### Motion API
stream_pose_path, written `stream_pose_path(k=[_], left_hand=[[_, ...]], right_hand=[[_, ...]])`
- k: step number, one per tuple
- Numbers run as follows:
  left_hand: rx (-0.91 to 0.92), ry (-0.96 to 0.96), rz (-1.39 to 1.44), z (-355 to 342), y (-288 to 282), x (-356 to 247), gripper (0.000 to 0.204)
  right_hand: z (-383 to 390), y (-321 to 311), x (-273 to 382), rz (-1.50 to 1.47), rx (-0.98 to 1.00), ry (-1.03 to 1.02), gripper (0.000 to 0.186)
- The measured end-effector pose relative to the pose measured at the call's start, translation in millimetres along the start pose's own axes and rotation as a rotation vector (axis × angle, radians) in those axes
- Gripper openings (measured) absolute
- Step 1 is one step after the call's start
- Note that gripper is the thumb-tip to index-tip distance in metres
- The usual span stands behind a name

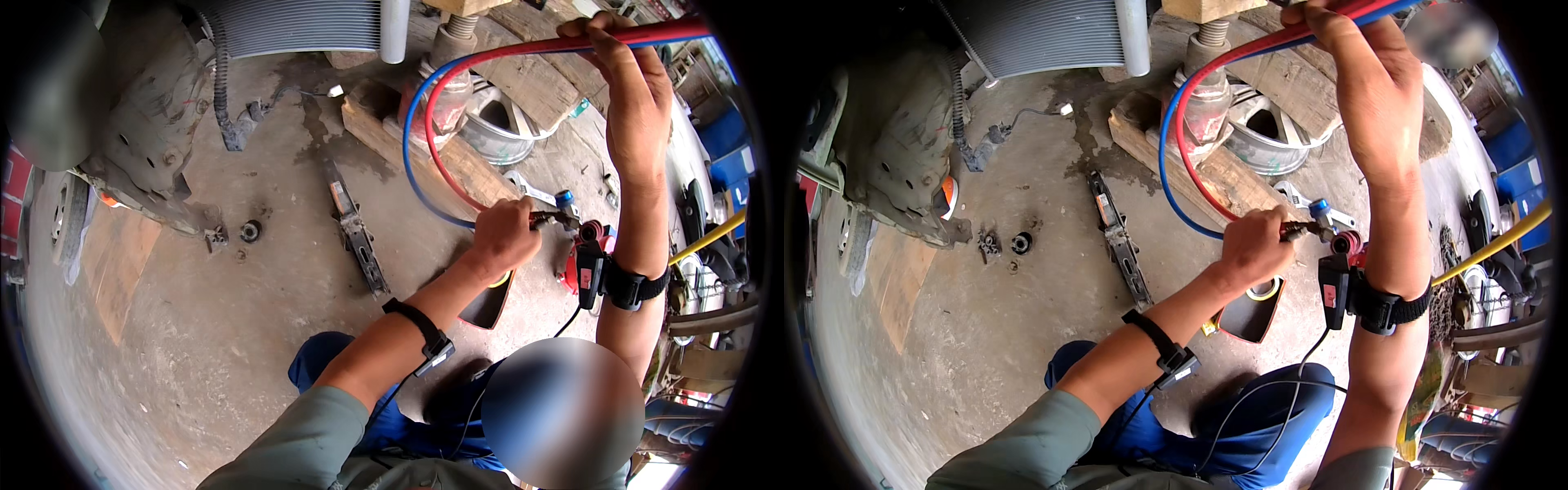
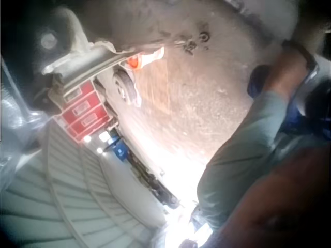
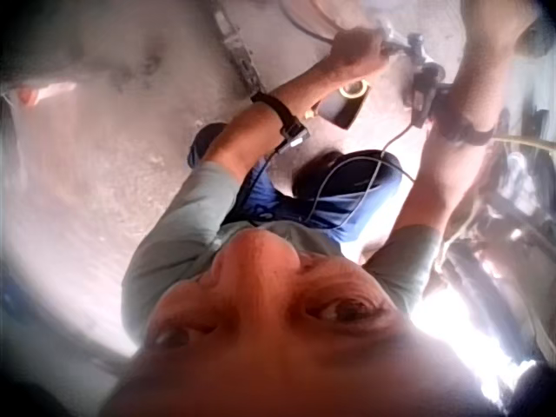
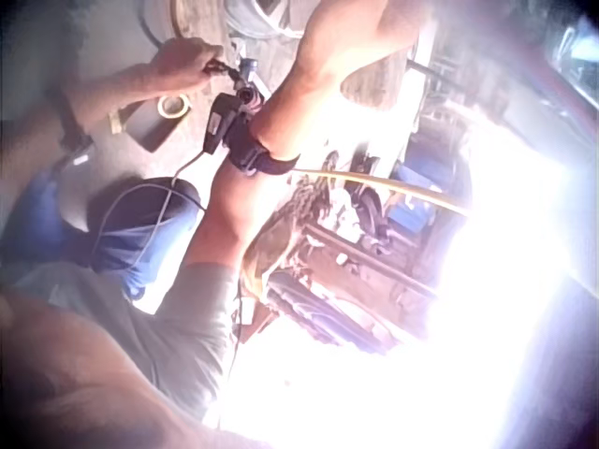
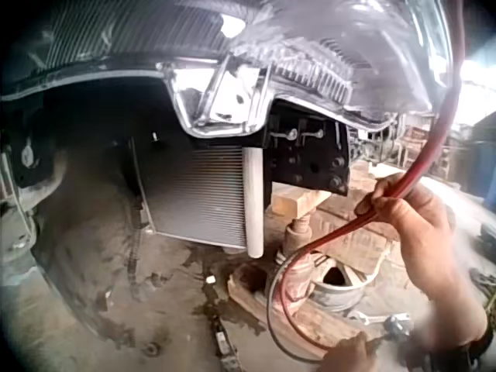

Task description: The person handles a manifold gauge set with colorful hoses, connects couplers to a vehicle's AC lines, and opens the valves while working near the front of a white truck.

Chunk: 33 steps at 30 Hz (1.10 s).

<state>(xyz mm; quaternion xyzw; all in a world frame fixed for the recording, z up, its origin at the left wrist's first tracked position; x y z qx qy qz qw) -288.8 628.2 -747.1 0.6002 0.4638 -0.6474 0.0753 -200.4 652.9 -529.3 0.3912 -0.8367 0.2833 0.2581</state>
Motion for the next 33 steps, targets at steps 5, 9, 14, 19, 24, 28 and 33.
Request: stream_pose_path(k=[5, 9, 14, 19, 24, 28, 33], left_hand=[[-0.026, 0.065, 0.061, 0, -5, 3, 0.015], [-0.001, 0.073, 0.044, 0, -2, 2, 0.017], [-0.023, 0.143, -0.036, -3, 18, 10, 0.031], [0.046, 0.158, -0.088, -4, 7, 5, 0.026], [0.022, 0.252, -0.063, -12, 35, 31, 0.027], [0.045, 0.262, 0.015, -16, 34, 15, 0.033], [-0.023, 0.315, -0.073, -26, 42, 19, 0.033]], right_hand=[[3, 6, -2, 0.080, -0.084, -0.004, 0.023], [10, 1, 1, 0.080, -0.129, -0.004, 0.022], [11, 3, 15, 0.148, -0.187, 0.064, 0.025], [5, 22, -2, 0.025, -0.231, 0.098, 0.031], [3, 17, 25, 0.196, -0.126, 0.258, 0.030], [5, 12, 27, 0.112, -0.106, 0.131, 0.026], [25, 4, 21, 0.298, -0.160, 0.040, 0.038]])
Point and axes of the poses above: each hand's wrist, its own z-axis away from the middle knuckle, its own y-axis out of the palm, x = y × z, the point moved 2 cm from there along -z, towards the middle knuckle, and after that the axes turned 3 degrees about -y, right-handed, at the moved point
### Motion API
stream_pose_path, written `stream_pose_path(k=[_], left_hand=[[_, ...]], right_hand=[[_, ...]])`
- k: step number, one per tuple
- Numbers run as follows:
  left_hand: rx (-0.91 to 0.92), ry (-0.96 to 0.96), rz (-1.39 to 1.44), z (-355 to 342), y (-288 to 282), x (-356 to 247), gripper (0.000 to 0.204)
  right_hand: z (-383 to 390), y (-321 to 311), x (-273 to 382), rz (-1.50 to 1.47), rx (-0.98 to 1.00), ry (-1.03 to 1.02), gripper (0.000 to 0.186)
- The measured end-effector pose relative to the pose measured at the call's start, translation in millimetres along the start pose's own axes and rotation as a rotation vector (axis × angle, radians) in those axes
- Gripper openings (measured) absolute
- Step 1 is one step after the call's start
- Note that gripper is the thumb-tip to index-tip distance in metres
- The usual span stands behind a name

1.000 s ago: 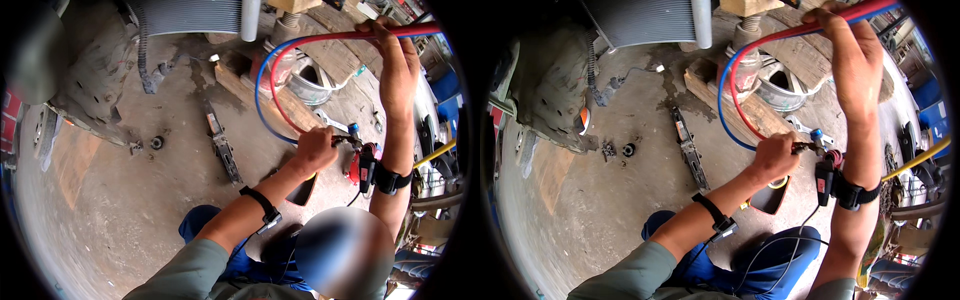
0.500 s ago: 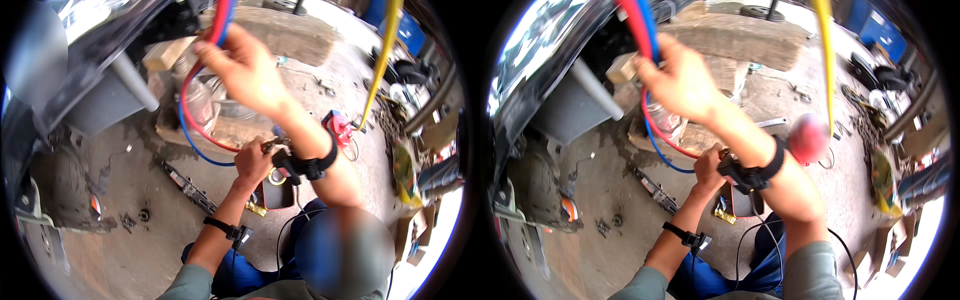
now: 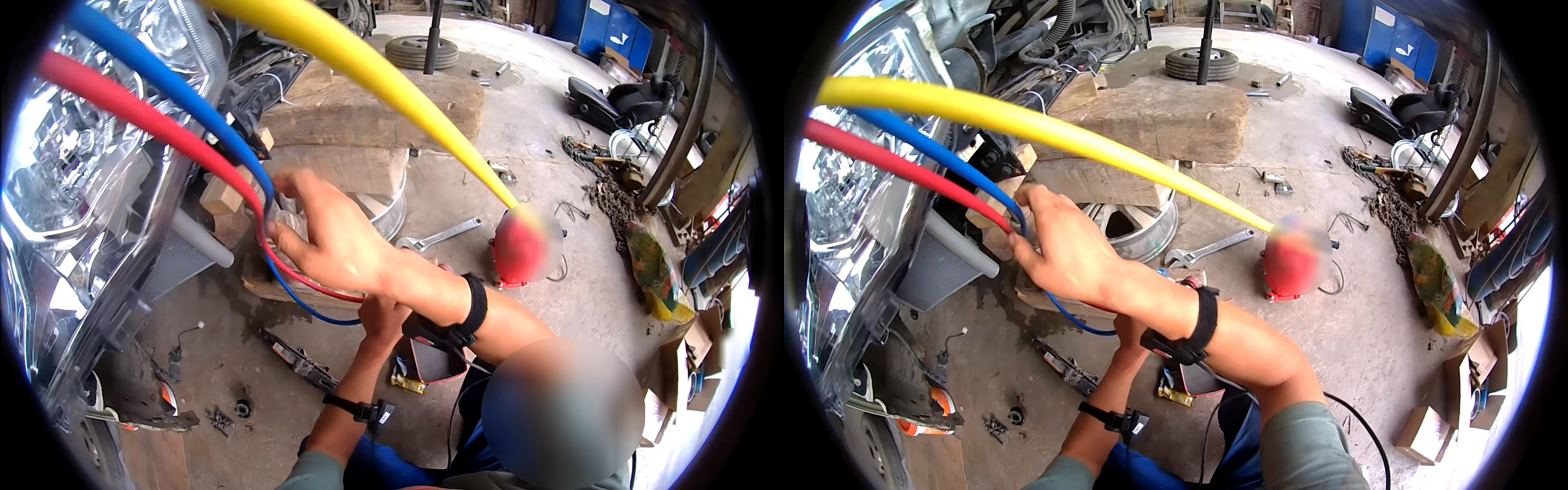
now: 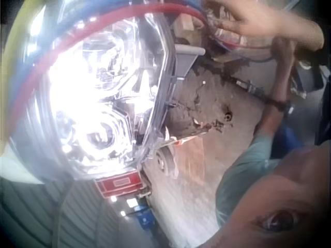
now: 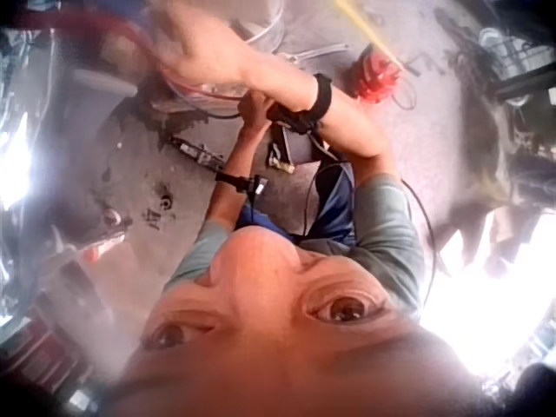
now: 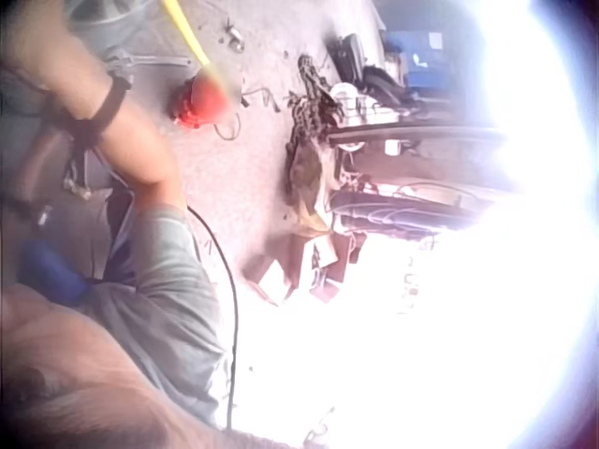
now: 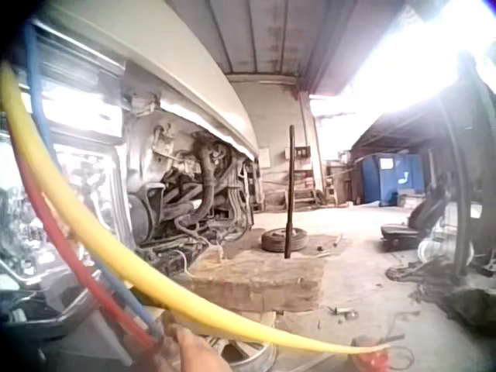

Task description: The person handles a manifold gauge set with colorful hoses, connects couplers to a vehicle's AC lines, and opens the valves while working near the front of a white truck.

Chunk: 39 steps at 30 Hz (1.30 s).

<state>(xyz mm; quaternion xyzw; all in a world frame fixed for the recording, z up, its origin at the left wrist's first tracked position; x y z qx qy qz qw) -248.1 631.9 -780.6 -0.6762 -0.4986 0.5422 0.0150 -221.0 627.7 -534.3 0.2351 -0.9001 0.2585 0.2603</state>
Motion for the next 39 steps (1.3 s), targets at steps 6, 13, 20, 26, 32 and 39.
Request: stream_pose_path(k=[6, 13, 20, 26, 32, 39], left_hand=[[0.118, -0.098, -0.016, 10, -16, -7, 0.029], [0.389, -0.435, 0.024, 31, -67, -77, 0.025], [0.352, -0.972, 0.452, -14, -96, -178, 0.026], [0.233, -1.213, 0.653, -67, -130, -277, 0.039], [0.206, -1.040, 0.613, -87, -158, -329, 0.031], [0.265, -0.751, 0.596, -139, -179, -382, 0.037]], right_hand=[[72, -22, 4, -0.080, 0.267, 0.208, 0.034], [110, -78, 56, -0.145, 0.669, 0.344, 0.029], [64, -200, 112, -0.244, 0.550, 0.581, 0.022], [4, -339, 173, -0.212, 0.208, 1.149, 0.015], [-30, -444, 235, -0.271, 0.008, 1.316, 0.018], [-63, -478, 213, -0.273, 0.062, 1.351, 0.019]])
Point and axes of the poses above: each hand's wrist, its own z-axis away from the middle knuckle, its own y-axis out of the palm, x = y × z, the point moved 2 cm from there along -z, towards the middle knuckle, and after that the axes turned 3 degrees about -y, right-handed, at the moved point
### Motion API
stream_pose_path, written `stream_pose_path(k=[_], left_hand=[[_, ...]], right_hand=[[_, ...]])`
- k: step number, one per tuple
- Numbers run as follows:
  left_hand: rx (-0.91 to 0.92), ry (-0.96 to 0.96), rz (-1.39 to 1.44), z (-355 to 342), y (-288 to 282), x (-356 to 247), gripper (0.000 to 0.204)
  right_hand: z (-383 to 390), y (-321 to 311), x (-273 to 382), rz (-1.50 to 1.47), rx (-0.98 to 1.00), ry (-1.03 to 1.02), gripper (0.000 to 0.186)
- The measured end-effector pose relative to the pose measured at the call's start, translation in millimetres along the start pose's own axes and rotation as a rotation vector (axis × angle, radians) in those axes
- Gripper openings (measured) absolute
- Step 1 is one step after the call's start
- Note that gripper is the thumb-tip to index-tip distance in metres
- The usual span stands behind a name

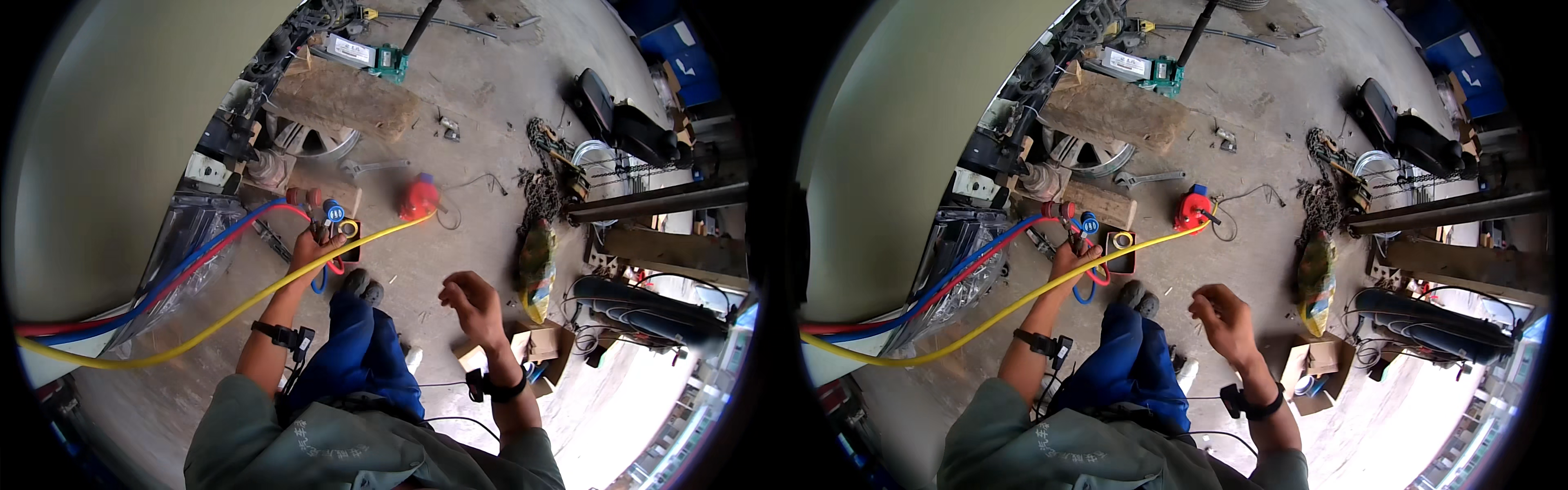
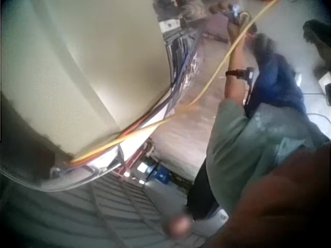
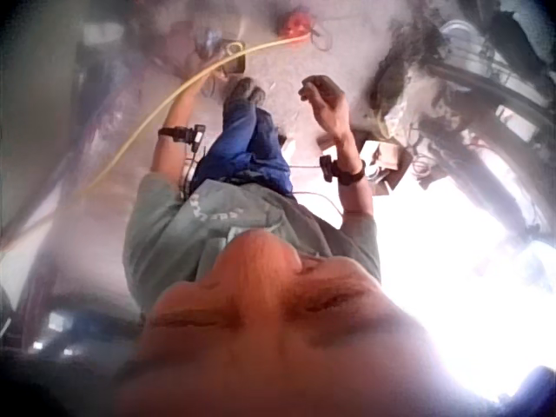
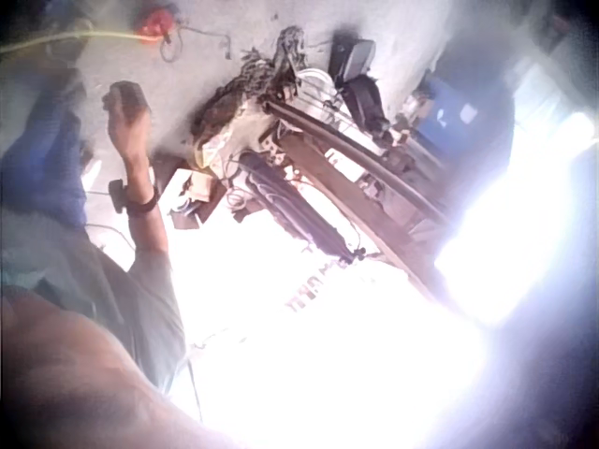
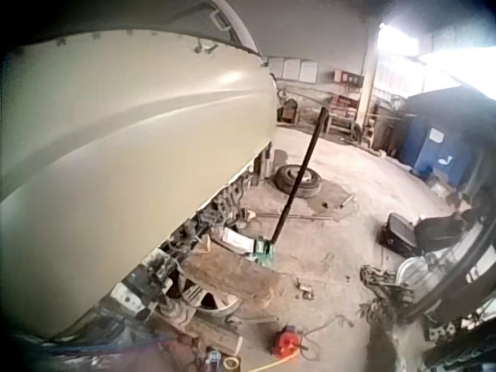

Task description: The person handles a manifold gauge set with colorful hoses, connects couplers to a vehicle's AC lines, and opens the valves while working near the front of a white truck.

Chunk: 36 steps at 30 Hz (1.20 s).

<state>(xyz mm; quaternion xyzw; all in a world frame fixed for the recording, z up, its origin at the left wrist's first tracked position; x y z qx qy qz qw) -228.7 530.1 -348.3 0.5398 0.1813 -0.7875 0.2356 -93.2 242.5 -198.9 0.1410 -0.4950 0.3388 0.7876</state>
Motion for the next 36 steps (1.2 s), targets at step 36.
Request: stream_pose_path(k=[36], left_hand=[[-1.166, -0.767, 0.383, 166, 135, 48, 0.034]], right_hand=[[-328, -65, 226, -0.005, 1.023, -0.338, 0.016]])
Point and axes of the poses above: each hand's wrist, its own z-axis away from the middle knuckle, its own y-axis out of the palm, x = y × z, the point moved 2 cm from there along -z, towards the middle knuckle, and after that the axes turned 3 degrees about -y, right-handed, at the moved point
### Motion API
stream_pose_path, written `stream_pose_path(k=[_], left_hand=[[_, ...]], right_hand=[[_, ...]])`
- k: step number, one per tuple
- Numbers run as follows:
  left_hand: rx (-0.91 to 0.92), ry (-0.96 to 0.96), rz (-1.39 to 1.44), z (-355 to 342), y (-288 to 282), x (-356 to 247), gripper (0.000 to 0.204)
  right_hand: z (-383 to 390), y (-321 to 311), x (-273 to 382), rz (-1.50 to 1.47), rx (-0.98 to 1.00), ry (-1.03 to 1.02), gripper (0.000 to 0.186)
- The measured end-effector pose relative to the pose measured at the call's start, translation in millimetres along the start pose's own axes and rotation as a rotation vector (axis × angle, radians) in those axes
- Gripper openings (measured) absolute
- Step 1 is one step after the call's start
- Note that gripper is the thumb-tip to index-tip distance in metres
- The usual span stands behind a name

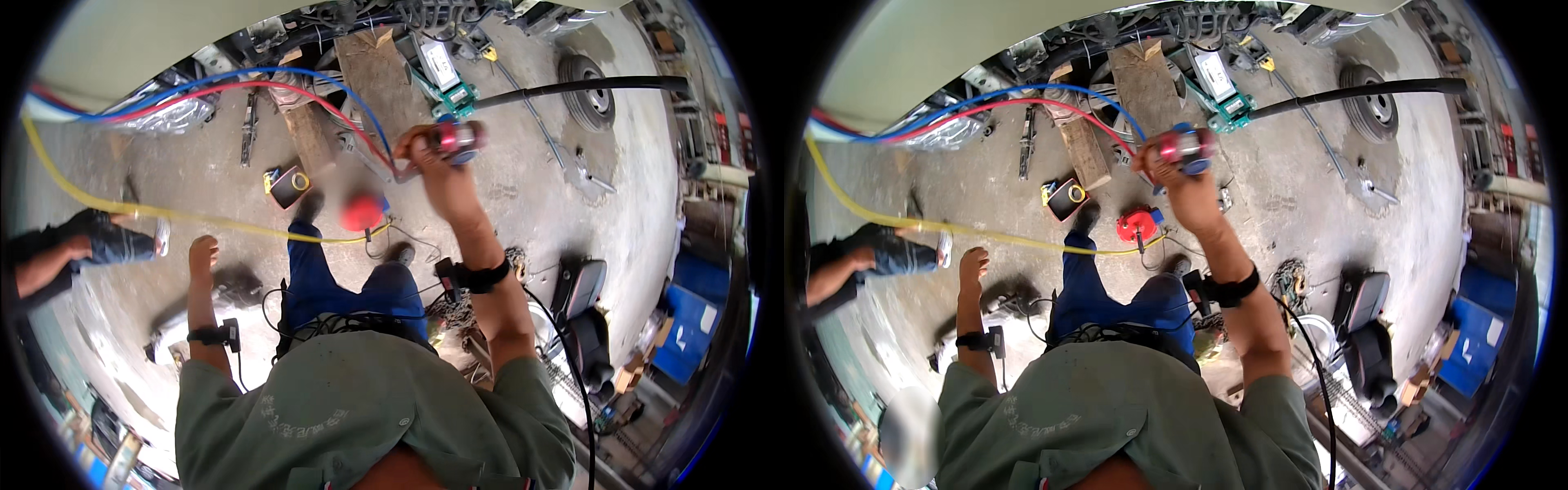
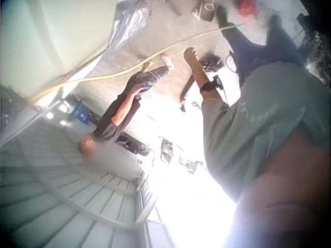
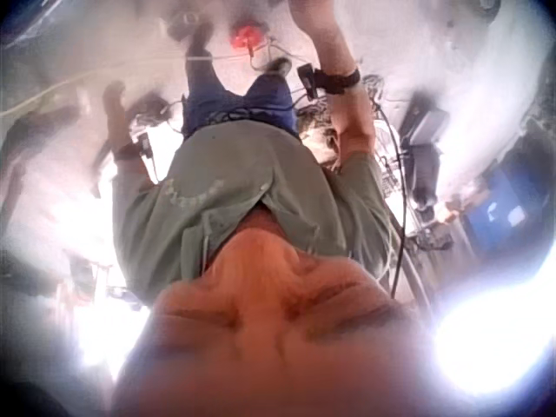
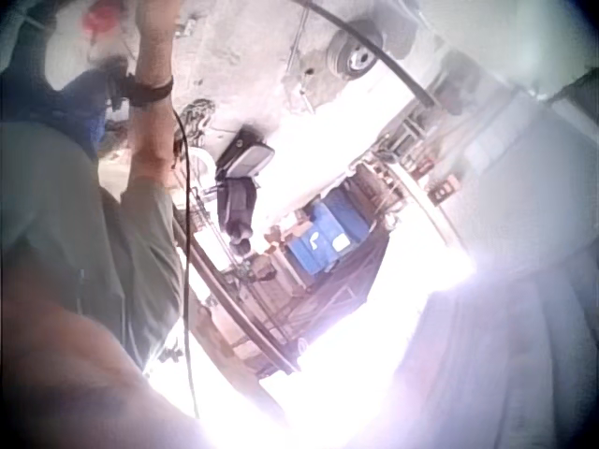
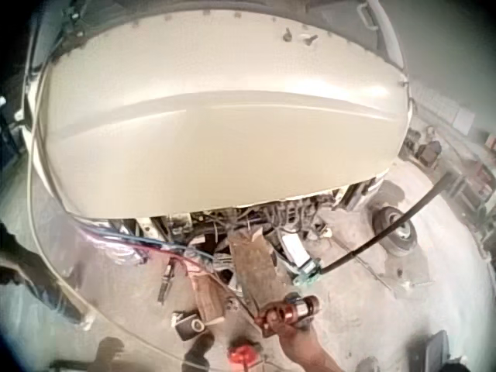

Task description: The person handles a manifold gauge set with colorful hoses, connects couplers to a vehicle's AC lines, and opens the valves while working near the front of a white truck.

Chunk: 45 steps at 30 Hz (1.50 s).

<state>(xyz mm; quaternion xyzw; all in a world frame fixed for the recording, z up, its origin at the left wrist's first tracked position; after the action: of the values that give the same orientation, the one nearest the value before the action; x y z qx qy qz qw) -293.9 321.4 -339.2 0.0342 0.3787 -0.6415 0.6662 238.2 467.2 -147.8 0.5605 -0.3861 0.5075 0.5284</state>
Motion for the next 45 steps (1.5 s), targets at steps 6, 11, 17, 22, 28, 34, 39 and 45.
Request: stream_pose_path(k=[6, 11, 17, 22, 28, 34, 39, 45], left_hand=[[0.023, 0.104, 0.272, 166, 62, -1, 0.038], [0.476, 0.676, -0.033, 307, 161, -110, 0.029], [0.580, 0.974, -0.173, 406, 223, -172, 0.036], [0.616, 1.109, -0.110, 425, 239, -163, 0.039], [0.698, 0.919, -0.131, 414, 252, -165, 0.041], [0.673, 0.973, -0.111, 431, 303, -201, 0.029], [0.598, 0.836, 0.112, 401, 364, -213, 0.027], [0.250, 0.620, 0.251, 359, 368, -196, 0.032]], right_hand=[[69, -56, 66, 0.019, 0.034, -0.088, 0.020], [121, -65, 90, 0.271, 0.192, -0.131, 0.019], [153, -96, 111, 0.636, 0.193, -0.241, 0.028], [149, -169, 90, 0.491, 0.087, -0.085, 0.032], [85, -243, 97, 0.231, 0.031, 0.195, 0.029], [-11, -245, 122, 0.647, 0.372, 0.383, 0.037], [6, -251, 68, 0.266, 0.461, 0.035, 0.029], [62, -211, 36, 0.080, 0.588, 0.165, 0.014]])
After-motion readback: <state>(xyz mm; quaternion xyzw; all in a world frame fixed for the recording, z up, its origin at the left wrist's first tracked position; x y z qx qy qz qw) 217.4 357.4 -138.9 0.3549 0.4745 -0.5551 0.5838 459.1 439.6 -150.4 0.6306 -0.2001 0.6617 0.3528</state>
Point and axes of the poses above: each hand's wrist, its own z-axis away from the middle knuckle, its own y-axis out of the palm, x = y × z, the point moved 2 cm from there along -z, towards the middle knuckle, and after that the axes turned 3 degrees about -y, right-handed, at the moved point
